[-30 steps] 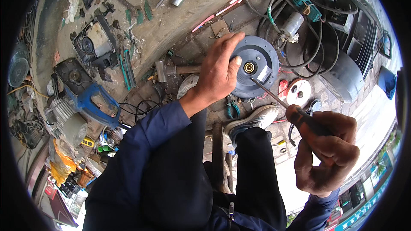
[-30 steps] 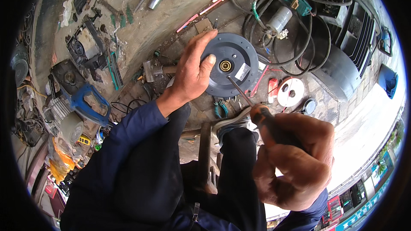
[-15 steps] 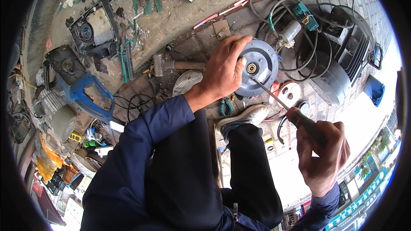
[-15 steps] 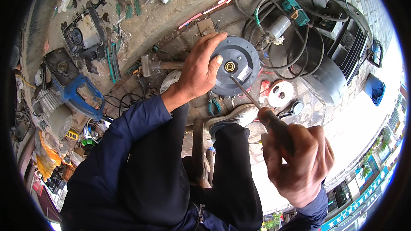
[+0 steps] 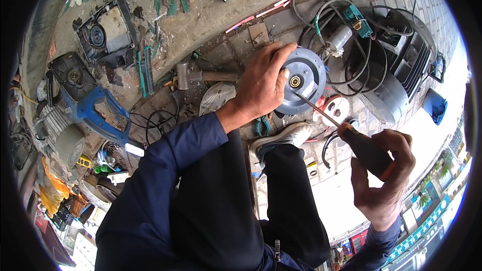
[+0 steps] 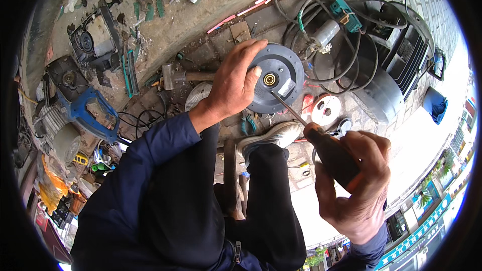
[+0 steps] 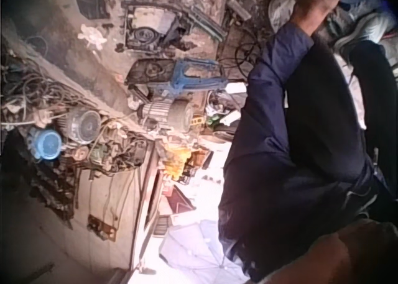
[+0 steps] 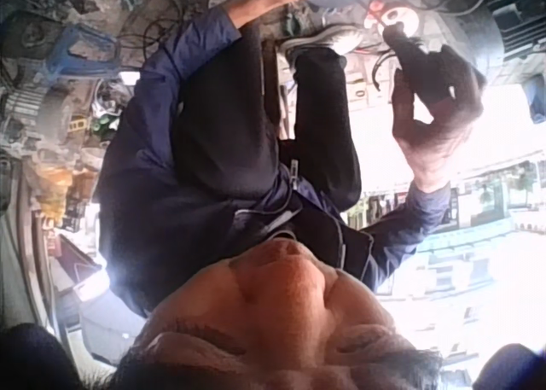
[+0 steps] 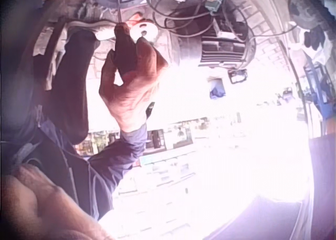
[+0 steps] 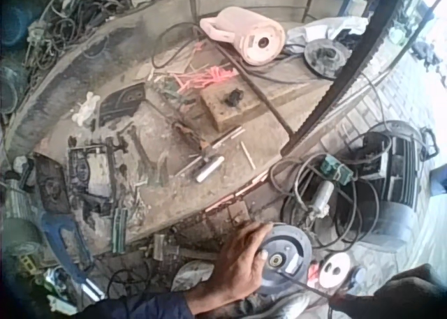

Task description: The person tests a motor component with a multimeter, then assembles a black plastic cover over the motor housing. They secure the cover with screws using a screwdriver and later strip wire ends with pliers.

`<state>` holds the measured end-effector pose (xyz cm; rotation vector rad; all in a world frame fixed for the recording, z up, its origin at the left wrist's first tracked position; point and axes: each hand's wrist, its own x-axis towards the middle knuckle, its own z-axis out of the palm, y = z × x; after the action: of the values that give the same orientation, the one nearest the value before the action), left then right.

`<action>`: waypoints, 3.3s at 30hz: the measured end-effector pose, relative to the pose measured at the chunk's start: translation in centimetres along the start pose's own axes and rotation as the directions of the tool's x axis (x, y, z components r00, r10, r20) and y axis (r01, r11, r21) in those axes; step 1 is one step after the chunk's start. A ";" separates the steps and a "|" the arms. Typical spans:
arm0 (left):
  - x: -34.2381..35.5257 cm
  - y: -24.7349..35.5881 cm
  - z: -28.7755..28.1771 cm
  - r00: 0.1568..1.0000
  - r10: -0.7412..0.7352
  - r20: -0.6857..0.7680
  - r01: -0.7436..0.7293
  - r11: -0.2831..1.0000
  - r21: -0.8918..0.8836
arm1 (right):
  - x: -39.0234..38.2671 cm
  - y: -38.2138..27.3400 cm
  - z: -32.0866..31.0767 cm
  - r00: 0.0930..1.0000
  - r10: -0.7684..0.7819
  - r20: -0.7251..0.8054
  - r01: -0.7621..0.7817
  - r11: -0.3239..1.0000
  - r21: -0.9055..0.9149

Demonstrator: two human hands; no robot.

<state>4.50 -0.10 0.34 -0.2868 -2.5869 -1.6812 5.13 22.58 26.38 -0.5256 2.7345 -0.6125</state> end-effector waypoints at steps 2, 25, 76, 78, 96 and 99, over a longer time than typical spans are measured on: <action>0.0 0.0 0.0 1.000 -0.019 0.005 0.019 1.000 -0.020 | 0.3 0.0 0.1 0.999 -0.013 -0.045 0.012 1.000 -0.019; 0.0 0.0 0.0 1.000 -0.007 0.003 0.007 1.000 0.016 | 0.9 -0.3 -0.3 0.998 0.061 0.000 -0.061 0.996 0.070; -0.2 -0.1 0.2 1.000 -0.023 0.004 0.023 1.000 0.011 | 0.9 -0.6 0.9 0.997 -0.018 -0.070 0.013 0.997 -0.070; 0.0 -0.1 0.1 1.000 -0.029 0.002 0.029 1.000 -0.005 | 0.8 -0.3 0.8 0.993 0.046 -0.110 -0.056 0.994 -0.092; -0.1 0.0 0.3 1.000 -0.012 -0.028 0.012 1.000 0.002 | 0.1 0.0 1.2 0.990 0.082 -0.111 -0.074 0.995 0.071; -0.1 0.0 0.3 1.000 -0.018 -0.024 0.018 1.000 -0.005 | 0.3 0.1 1.2 0.991 0.056 -0.120 -0.063 0.997 -0.053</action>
<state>4.61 0.16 0.16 -0.2425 -2.5761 -1.6858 5.24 22.13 25.19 -0.4321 2.8749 -0.5706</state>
